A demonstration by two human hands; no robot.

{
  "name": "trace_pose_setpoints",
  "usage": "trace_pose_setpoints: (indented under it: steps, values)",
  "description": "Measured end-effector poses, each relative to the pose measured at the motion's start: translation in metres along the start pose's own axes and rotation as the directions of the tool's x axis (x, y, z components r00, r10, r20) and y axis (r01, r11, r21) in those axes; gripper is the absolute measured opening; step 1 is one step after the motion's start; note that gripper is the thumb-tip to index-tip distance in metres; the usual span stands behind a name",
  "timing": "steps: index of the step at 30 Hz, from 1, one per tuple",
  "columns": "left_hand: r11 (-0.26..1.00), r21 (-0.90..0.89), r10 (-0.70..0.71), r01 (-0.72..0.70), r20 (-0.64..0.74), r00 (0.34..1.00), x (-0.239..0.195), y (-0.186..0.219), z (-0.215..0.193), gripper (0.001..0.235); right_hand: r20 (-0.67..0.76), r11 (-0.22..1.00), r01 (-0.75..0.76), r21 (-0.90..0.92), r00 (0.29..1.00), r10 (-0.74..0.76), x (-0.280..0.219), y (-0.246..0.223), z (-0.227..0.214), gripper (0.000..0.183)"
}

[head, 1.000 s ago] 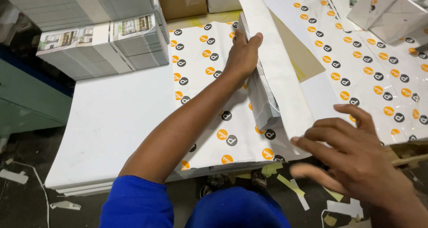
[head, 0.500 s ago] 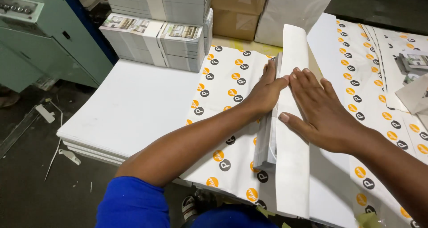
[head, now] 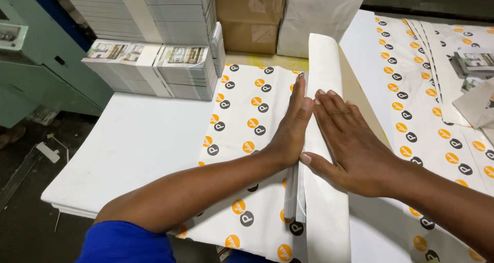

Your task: The user is wrapping stacks of printed cards in protective white paper and securing them with tape.

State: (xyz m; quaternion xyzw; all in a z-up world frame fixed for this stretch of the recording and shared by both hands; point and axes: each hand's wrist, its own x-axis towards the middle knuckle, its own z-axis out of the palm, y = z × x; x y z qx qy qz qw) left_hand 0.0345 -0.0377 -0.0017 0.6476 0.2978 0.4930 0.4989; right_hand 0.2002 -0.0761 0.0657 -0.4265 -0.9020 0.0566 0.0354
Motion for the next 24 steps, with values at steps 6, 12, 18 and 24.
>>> trace_pose_setpoints:
  steps: [6,12,18,24]
  values:
    - [0.992,0.117,-0.043,0.037,0.046,0.998,-0.001,0.0,-0.004,0.088,-0.071,0.995,0.049,0.087,0.997,-0.043,0.0,-0.001,0.007,0.097]
    - [0.988,0.155,-0.032,0.022,0.063,0.997,0.002,-0.003,-0.006,0.087,-0.111,0.994,0.082,0.071,0.991,-0.074,0.008,0.002,0.009,0.097]
    - [0.976,0.188,-0.136,0.11,0.133,0.982,0.011,-0.004,-0.02,0.11,-0.032,1.0,0.016,0.01,0.999,-0.016,0.006,-0.003,0.002,0.098]
    - [0.811,0.525,-0.466,0.258,0.312,0.828,0.009,0.054,-0.033,0.136,-0.003,0.999,-0.039,-0.014,0.999,0.039,0.004,-0.005,-0.002,0.103]
